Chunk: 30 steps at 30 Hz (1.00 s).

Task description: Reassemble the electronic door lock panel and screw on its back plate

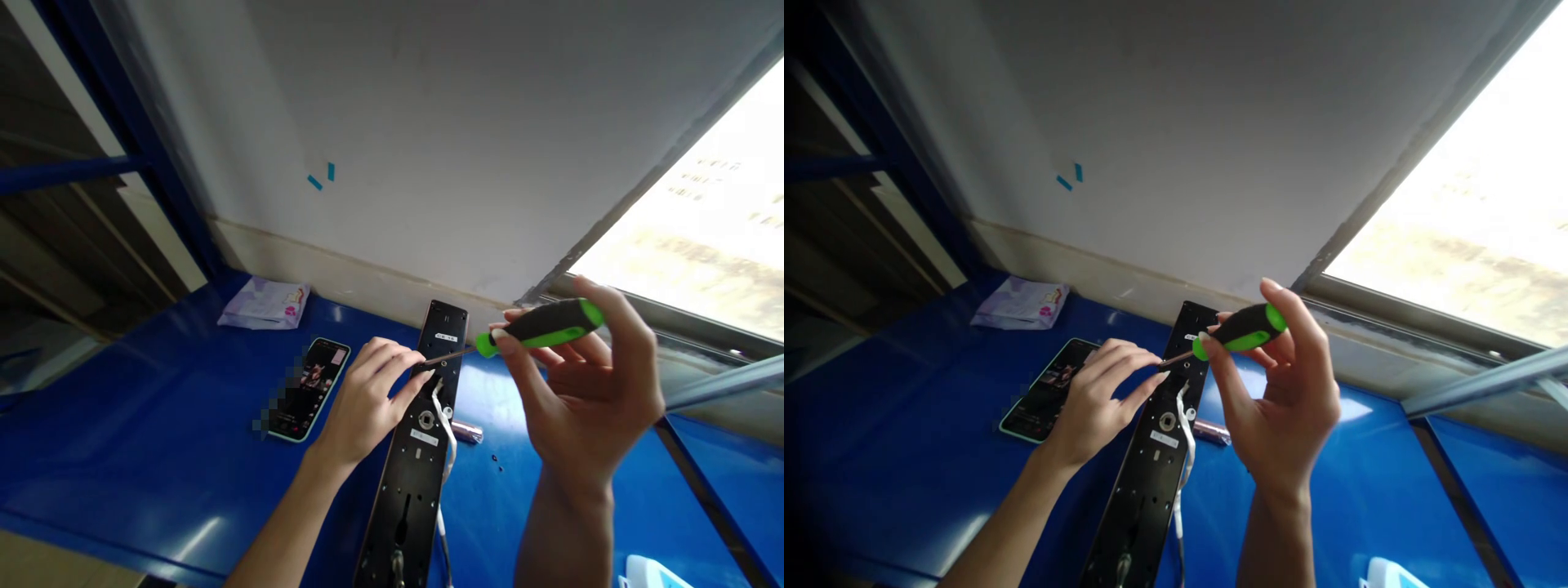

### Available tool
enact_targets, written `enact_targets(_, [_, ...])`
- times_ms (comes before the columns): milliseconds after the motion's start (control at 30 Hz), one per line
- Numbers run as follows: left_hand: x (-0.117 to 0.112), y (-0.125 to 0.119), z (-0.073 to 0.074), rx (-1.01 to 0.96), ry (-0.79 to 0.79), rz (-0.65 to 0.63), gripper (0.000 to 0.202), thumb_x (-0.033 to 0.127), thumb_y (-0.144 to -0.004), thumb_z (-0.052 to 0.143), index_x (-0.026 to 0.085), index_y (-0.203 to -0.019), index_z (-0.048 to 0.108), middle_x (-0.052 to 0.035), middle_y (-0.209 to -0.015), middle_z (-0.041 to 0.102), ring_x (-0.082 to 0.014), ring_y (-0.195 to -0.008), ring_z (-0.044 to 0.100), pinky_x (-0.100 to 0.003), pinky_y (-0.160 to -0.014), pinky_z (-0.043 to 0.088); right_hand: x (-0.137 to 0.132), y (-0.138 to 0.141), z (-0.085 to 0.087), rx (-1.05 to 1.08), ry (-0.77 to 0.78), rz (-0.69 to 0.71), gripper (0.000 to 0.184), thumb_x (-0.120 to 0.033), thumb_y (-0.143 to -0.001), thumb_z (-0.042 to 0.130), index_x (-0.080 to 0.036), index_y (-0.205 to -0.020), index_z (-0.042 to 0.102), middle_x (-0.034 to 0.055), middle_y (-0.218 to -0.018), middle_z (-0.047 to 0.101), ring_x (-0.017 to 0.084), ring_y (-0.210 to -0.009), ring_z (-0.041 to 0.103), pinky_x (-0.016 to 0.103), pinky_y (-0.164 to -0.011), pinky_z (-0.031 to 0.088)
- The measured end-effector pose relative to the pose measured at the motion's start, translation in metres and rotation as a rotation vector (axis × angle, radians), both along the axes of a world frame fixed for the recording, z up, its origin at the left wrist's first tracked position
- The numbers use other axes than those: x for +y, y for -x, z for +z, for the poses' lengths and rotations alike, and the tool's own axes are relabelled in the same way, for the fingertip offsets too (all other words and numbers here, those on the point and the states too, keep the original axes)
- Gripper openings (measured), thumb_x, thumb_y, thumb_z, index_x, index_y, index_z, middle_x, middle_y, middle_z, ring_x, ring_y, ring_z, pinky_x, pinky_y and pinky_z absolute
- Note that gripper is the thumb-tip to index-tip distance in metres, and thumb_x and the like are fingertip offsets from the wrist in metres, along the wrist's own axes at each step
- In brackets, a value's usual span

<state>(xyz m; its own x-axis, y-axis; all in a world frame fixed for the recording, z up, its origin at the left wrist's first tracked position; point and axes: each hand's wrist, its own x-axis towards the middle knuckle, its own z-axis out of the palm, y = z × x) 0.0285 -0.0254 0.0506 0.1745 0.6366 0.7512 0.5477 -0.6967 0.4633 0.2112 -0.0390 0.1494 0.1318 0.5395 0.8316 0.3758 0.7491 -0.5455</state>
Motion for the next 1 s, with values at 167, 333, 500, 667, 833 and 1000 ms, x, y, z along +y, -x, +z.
enact_targets(167, [0.010, -0.004, -0.014, -0.011, 0.149, -0.006, 0.018, 0.023, -0.097, 0.073, 0.020, -0.114, 0.070, -0.0085, -0.116, 0.071, -0.0244, -0.114, 0.065, -0.042, -0.100, 0.059, 0.014, 0.003, -0.019, -0.112, 0.047, -0.036, 0.069, -0.007, -0.080, 0.082, -0.034, -0.141, 0.064, 0.0032, -0.117, 0.081, 0.023, -0.096, 0.081, 0.042, -0.082, 0.073])
enact_targets(333, [0.015, -0.006, -0.029, -0.005, 0.232, -0.006, 0.025, 0.025, -0.095, 0.075, 0.022, -0.120, 0.069, -0.0094, -0.126, 0.068, -0.0266, -0.124, 0.062, -0.046, -0.107, 0.057, 0.024, 0.005, -0.031, -0.182, 0.042, -0.052, 0.068, -0.007, -0.081, 0.080, -0.036, -0.141, 0.065, 0.0033, -0.126, 0.079, 0.021, -0.095, 0.081, 0.038, -0.082, 0.072])
enact_targets(500, [0.019, -0.004, -0.038, 0.007, 0.280, 0.000, 0.029, 0.027, -0.095, 0.075, 0.022, -0.123, 0.068, -0.0098, -0.132, 0.066, -0.0268, -0.127, 0.061, -0.047, -0.112, 0.055, 0.031, 0.010, -0.037, -0.224, 0.035, -0.060, 0.066, -0.009, -0.084, 0.078, -0.037, -0.141, 0.065, 0.0004, -0.120, 0.080, 0.018, -0.095, 0.079, 0.032, -0.082, 0.071])
enact_targets(667, [0.020, -0.004, -0.046, -0.073, 0.330, -0.021, 0.029, 0.025, -0.095, 0.074, 0.024, -0.123, 0.068, -0.0089, -0.131, 0.068, -0.0267, -0.127, 0.064, -0.049, -0.113, 0.055, 0.035, 0.010, -0.038, -0.270, -0.005, -0.087, 0.063, -0.013, -0.084, 0.081, -0.037, -0.140, 0.066, 0.0005, -0.114, 0.080, 0.016, -0.085, 0.077, 0.029, -0.077, 0.069])
enact_targets(833, [0.021, -0.012, -0.056, -0.369, 0.544, -0.169, 0.057, 0.027, -0.095, 0.074, 0.024, -0.147, 0.051, -0.0108, -0.126, 0.075, -0.0243, -0.107, 0.077, -0.044, -0.096, 0.066, 0.038, 0.009, -0.037, -0.246, 0.032, 0.000, 0.049, -0.018, -0.099, 0.061, -0.031, -0.147, 0.061, 0.0091, -0.135, 0.074, 0.024, -0.115, 0.075, 0.043, -0.098, 0.066])
enact_targets(1000, [0.018, -0.018, -0.064, -0.590, 0.687, -0.255, 0.058, 0.027, -0.094, 0.074, 0.020, -0.147, 0.051, -0.0109, -0.113, 0.080, -0.0235, -0.098, 0.081, -0.042, -0.093, 0.068, 0.041, 0.014, -0.036, -0.078, 0.011, 0.063, 0.038, -0.016, -0.096, 0.069, -0.031, -0.131, 0.074, 0.0062, -0.116, 0.077, 0.021, -0.102, 0.077, 0.040, -0.086, 0.068])
